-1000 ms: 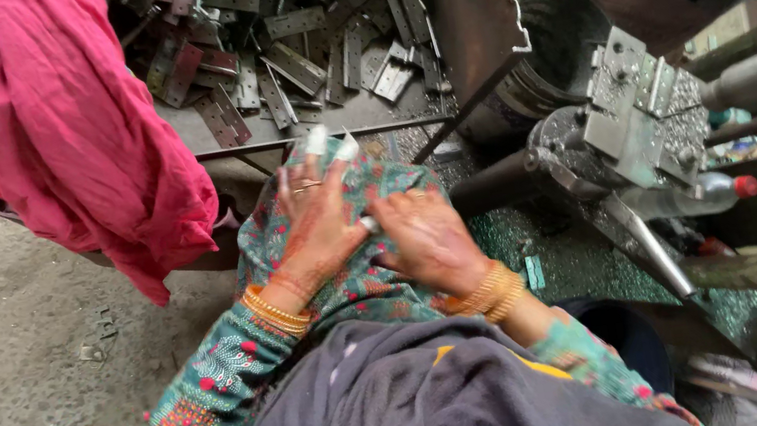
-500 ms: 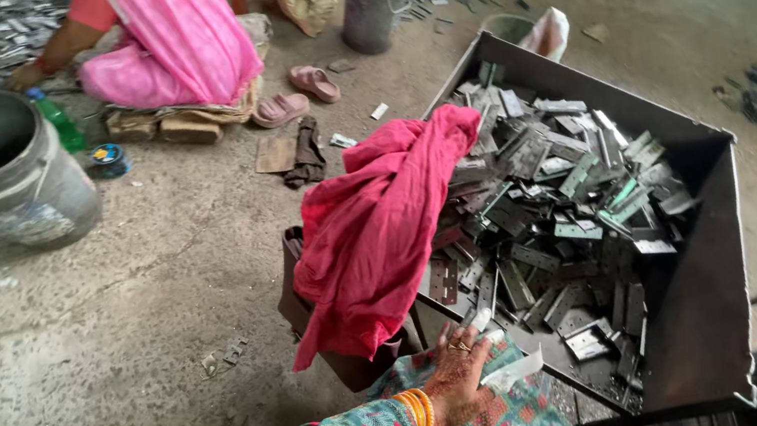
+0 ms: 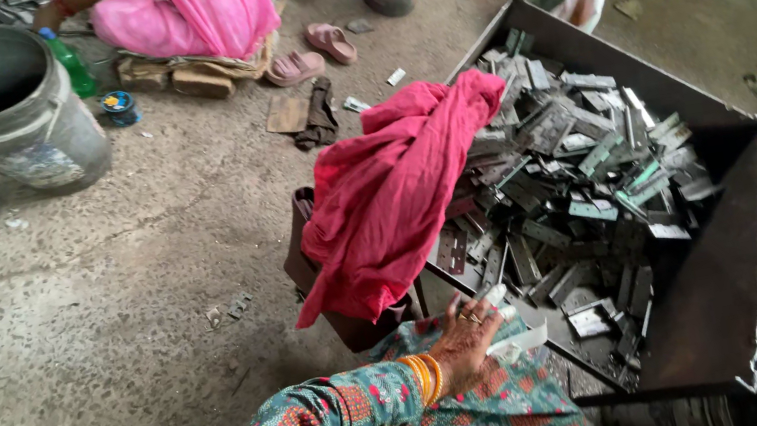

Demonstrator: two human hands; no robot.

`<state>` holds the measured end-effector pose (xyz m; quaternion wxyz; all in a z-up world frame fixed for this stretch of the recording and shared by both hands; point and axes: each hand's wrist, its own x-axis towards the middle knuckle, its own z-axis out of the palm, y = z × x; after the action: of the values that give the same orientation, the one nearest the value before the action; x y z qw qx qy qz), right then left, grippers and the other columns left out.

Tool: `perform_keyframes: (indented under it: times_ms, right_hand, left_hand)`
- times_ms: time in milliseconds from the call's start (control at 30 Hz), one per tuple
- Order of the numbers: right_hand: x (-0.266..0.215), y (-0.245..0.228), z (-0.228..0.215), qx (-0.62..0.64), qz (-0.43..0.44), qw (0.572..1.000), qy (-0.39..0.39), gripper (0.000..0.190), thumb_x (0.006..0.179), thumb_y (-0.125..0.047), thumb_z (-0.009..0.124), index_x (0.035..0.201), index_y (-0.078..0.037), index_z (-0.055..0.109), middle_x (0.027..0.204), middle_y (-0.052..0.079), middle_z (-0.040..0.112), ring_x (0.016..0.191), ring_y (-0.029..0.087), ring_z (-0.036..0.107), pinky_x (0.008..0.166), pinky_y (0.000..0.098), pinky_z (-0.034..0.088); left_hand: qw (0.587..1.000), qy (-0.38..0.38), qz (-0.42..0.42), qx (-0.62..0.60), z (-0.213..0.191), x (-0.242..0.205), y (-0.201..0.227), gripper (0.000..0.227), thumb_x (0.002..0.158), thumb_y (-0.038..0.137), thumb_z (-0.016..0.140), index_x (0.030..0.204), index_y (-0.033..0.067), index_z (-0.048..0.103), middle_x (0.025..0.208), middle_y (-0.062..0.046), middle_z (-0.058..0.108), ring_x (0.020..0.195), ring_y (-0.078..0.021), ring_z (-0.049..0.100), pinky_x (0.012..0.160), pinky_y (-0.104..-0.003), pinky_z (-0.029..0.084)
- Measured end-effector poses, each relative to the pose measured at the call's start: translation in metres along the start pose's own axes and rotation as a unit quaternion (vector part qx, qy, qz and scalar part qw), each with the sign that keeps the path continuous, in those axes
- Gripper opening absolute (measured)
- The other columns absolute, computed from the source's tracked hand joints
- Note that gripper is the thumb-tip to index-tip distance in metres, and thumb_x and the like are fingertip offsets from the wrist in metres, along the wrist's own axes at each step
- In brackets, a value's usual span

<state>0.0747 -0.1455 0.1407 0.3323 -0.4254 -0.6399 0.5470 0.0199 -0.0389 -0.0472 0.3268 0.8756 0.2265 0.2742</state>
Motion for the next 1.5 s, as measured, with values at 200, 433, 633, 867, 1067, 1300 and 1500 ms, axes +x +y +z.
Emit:
perform_keyframes:
  times_ms: [200,433,633,867,1067,1300,1500]
  right_hand:
    - [-0.033,0.047,0.014,0.135,0.103,0.985,0.035,0.02,0.091,-0.018,0.064,0.103,-0.003,0.059,0.111,0.016,0.065,0.114,0.04,0.061,0.105,0.05,0.048]
    - [-0.079,0.067,0.049,0.254,0.229,0.933,0.108,0.016,0.095,-0.018,0.059,0.101,-0.003,0.06,0.11,0.016,0.065,0.113,0.04,0.063,0.106,0.0503,0.048]
    - [-0.107,0.042,0.061,0.271,0.251,0.922,0.115,0.016,0.099,-0.018,0.055,0.099,-0.003,0.06,0.108,0.016,0.066,0.113,0.039,0.064,0.107,0.0506,0.049]
    - [-0.146,-0.065,0.04,0.041,-0.144,0.987,-0.051,0.02,0.105,-0.014,0.053,0.091,0.0,0.053,0.105,0.021,0.063,0.116,0.046,0.065,0.111,0.0586,0.051]
    - [-0.107,-0.091,0.056,-0.043,-0.145,0.989,-0.012,0.037,0.113,-0.026,0.041,0.109,0.004,0.06,0.115,0.018,0.062,0.121,0.041,0.062,0.118,0.0609,0.041]
    - [-0.117,-0.094,0.046,0.042,-0.109,0.992,-0.045,0.04,0.117,-0.034,0.03,0.107,-0.001,0.05,0.105,0.012,0.05,0.101,0.026,0.057,0.117,0.0521,0.042]
    - [-0.094,-0.098,0.037,0.002,-0.13,0.989,-0.067,0.041,0.121,-0.03,0.032,0.106,0.002,0.052,0.11,0.015,0.053,0.108,0.034,0.057,0.117,0.0557,0.038]
  left_hand:
    - [1.0,0.002,0.0,0.014,-0.012,0.003,0.002,0.068,0.094,0.044,0.057,0.148,0.0052,0.043,0.157,-0.026,0.035,0.149,-0.0418,0.029,0.124,-0.061,0.005]
    - [1.0,0.01,-0.004,-0.004,-0.011,0.0,0.006,0.063,0.101,0.05,0.045,0.148,0.0063,0.046,0.157,-0.025,0.035,0.149,-0.0415,0.03,0.123,-0.062,0.004]
    - [0.998,0.052,0.028,0.029,0.003,0.0,-0.013,0.063,0.086,0.035,0.058,0.141,0.0047,0.05,0.145,-0.022,0.043,0.138,-0.0433,0.036,0.117,-0.065,0.01]
    - [0.929,0.191,-0.108,-0.297,0.002,0.004,-0.051,0.052,0.109,0.036,0.04,0.142,-0.0012,0.054,0.145,-0.021,0.057,0.139,-0.0323,0.05,0.12,-0.038,0.035]
    - [0.622,0.069,-0.195,-0.755,-0.02,0.025,-0.023,0.078,0.102,0.066,0.04,0.147,0.0025,0.049,0.147,-0.014,0.055,0.136,-0.029,0.052,0.116,-0.043,0.039]
    - [0.492,0.002,-0.215,-0.844,-0.052,0.031,-0.013,0.085,0.098,0.074,0.032,0.145,0.0043,0.049,0.146,-0.022,0.056,0.134,-0.0391,0.055,0.117,-0.056,0.041]
    - [0.481,-0.022,-0.221,-0.848,-0.065,0.03,-0.006,0.084,0.099,0.073,0.03,0.145,0.0064,0.049,0.148,-0.022,0.056,0.136,-0.0405,0.054,0.118,-0.058,0.04]
